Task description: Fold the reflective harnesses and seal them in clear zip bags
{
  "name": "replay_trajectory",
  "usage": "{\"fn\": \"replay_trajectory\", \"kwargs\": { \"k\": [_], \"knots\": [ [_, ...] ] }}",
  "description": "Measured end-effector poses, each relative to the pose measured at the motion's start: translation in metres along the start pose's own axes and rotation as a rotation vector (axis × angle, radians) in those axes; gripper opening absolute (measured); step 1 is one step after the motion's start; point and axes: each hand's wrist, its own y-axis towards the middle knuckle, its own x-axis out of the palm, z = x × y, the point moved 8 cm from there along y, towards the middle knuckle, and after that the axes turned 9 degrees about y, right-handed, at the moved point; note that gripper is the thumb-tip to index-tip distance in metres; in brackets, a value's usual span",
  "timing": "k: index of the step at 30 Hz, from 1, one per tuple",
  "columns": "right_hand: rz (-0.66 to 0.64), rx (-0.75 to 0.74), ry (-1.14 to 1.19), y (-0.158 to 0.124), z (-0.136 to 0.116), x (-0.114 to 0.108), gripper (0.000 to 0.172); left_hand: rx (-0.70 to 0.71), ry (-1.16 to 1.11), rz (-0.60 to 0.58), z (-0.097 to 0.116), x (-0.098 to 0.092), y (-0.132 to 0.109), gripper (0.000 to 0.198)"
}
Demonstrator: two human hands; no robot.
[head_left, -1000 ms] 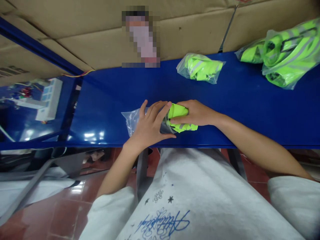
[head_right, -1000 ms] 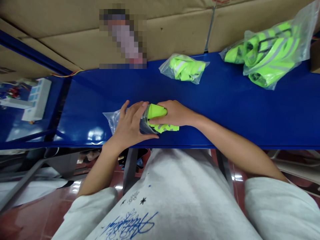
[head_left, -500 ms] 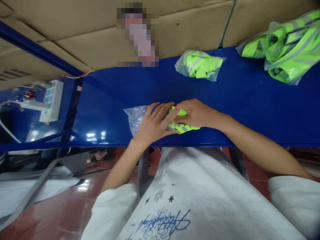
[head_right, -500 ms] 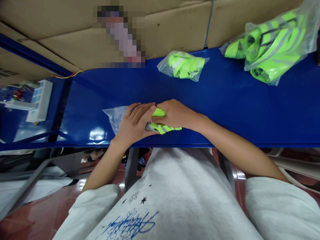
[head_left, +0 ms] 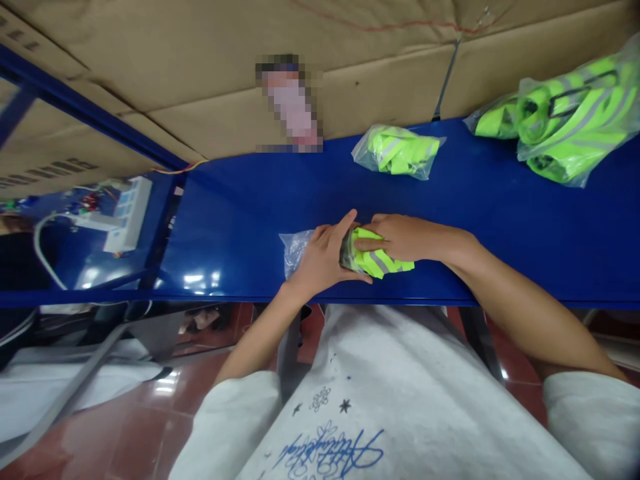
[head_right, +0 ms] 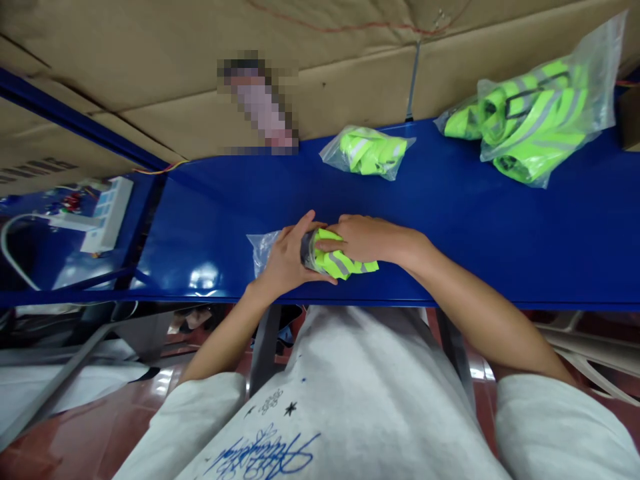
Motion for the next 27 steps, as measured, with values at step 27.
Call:
{"fn": "replay_trajectory", "kwargs": {
  "k": [27],
  "knots": [
    [0.326,0.246,0.145,0.011,0.025,-0.019,0.058,-0.680,0.594,-0.099,-0.171,-0.040,0.108,0.083]
  ]
}}
